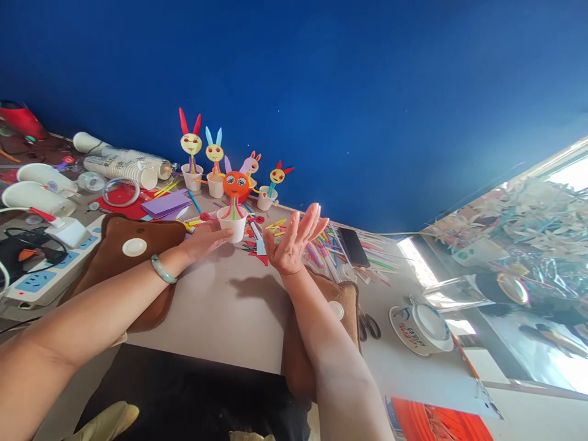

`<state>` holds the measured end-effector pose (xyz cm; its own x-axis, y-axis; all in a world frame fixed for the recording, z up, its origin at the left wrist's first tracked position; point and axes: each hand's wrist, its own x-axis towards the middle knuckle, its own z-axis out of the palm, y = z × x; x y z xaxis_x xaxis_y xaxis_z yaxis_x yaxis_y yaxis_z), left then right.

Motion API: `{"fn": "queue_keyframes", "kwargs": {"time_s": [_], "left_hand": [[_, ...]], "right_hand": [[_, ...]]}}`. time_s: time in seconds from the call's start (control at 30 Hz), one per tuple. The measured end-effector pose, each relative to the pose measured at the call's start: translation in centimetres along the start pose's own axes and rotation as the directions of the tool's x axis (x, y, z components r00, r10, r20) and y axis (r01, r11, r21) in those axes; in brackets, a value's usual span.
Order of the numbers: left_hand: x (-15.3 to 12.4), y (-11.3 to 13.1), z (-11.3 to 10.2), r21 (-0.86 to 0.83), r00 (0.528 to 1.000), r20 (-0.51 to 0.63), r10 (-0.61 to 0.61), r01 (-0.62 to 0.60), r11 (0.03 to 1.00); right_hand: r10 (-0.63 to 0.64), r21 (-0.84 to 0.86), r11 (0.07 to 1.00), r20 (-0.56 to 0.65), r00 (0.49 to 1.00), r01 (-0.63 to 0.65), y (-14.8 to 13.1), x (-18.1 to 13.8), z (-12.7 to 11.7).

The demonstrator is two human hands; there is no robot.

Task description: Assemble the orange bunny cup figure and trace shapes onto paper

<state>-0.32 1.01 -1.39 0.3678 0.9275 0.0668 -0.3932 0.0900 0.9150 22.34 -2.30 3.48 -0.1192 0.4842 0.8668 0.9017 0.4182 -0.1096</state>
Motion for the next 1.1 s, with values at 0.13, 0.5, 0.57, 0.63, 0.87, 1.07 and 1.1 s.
{"fn": "queue_keyframes", "kwargs": {"time_s": [0.13,0.5,0.57,0.63,0.87,1.07,1.1], "left_hand": [[-0.3,0.5,0.4,0.005,1.0,-0.01,-0.005,0.005,1.0],[0.1,-0.4,0.1,0.035,0.999,0.046,0.016,-0.017,0.999],[0.2,-0.5,0.0,0.048,0.998,0.051,0.027,-0.03,0.998],[0.1,-0.3,0.1,0.053,0.998,0.056,0.04,-0.043,0.998],[-0.8,1.4,1.1,0.142,1.0,-0.018,0.022,-0.02,0.99],[-0.9,1.6,1.0,0.16,1.0,0.007,0.021,-0.022,0.987],[-1.0,1.6,1.0,0.147,1.0,0.021,0.018,-0.021,0.989]], "right_hand": [[0.131,0.14,0.98,0.097,0.987,-0.144,-1.1,0.5,0.4],[0.462,0.489,0.358,0.648,0.606,-0.796,-1.2,0.8,2.3],[0.463,0.499,0.379,0.626,0.627,-0.779,-1.4,0.7,2.3],[0.464,0.513,0.381,0.613,0.639,-0.769,-1.5,0.7,2.3],[0.323,0.518,0.323,0.727,0.606,-0.792,-1.1,0.2,3.0],[0.212,0.466,0.453,0.771,0.6,-0.76,-2.4,-0.2,2.9],[0.202,0.469,0.445,0.777,0.596,-0.763,-2.8,-0.2,2.8]]}}
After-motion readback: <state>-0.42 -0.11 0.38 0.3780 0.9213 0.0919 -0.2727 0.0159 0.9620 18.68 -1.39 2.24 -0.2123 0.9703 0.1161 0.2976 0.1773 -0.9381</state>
